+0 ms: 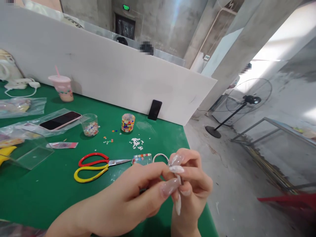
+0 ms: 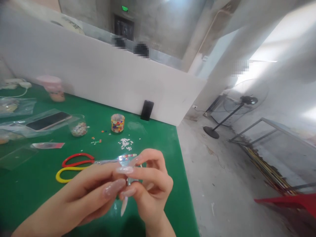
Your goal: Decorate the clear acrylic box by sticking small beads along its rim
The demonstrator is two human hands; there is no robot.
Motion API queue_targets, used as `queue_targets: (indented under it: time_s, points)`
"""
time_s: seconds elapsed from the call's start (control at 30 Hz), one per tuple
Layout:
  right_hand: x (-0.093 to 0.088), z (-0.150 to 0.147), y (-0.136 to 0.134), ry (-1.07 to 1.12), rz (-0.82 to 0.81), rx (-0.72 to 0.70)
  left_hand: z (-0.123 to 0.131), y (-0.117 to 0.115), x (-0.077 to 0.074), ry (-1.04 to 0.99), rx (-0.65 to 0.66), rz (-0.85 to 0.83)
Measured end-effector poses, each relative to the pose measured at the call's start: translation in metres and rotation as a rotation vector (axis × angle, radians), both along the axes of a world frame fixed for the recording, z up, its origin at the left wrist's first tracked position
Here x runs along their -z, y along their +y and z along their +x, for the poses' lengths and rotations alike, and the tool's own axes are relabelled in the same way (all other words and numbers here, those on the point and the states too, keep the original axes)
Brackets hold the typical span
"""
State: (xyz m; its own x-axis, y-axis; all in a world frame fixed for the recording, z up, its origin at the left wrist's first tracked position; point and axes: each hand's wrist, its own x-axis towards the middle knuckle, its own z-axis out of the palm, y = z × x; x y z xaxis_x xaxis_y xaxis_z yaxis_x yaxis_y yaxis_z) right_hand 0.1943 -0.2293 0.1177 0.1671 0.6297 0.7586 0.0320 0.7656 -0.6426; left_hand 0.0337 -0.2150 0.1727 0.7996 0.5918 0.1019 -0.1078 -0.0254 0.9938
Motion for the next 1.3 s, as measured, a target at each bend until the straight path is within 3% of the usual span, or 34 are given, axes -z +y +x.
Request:
queue_targets:
  time_s: [0.4, 0.97, 1.3]
  points:
    - [-0.006, -0.007, 0.009, 0.186, -0.109, -0.294, 0.006, 0.002, 0.002, -0.036, 0.014, -0.104]
    - [-0.008, -0.01, 0.01, 0.216, -0.132, -0.356, 0.008, 0.002, 0.004, -0.045, 0.036, -0.249]
    - [-0.009, -0.013, 0.01, 0.206, -0.15, -0.308, 0.008, 0.003, 0.005, -0.084, 0.02, -0.257]
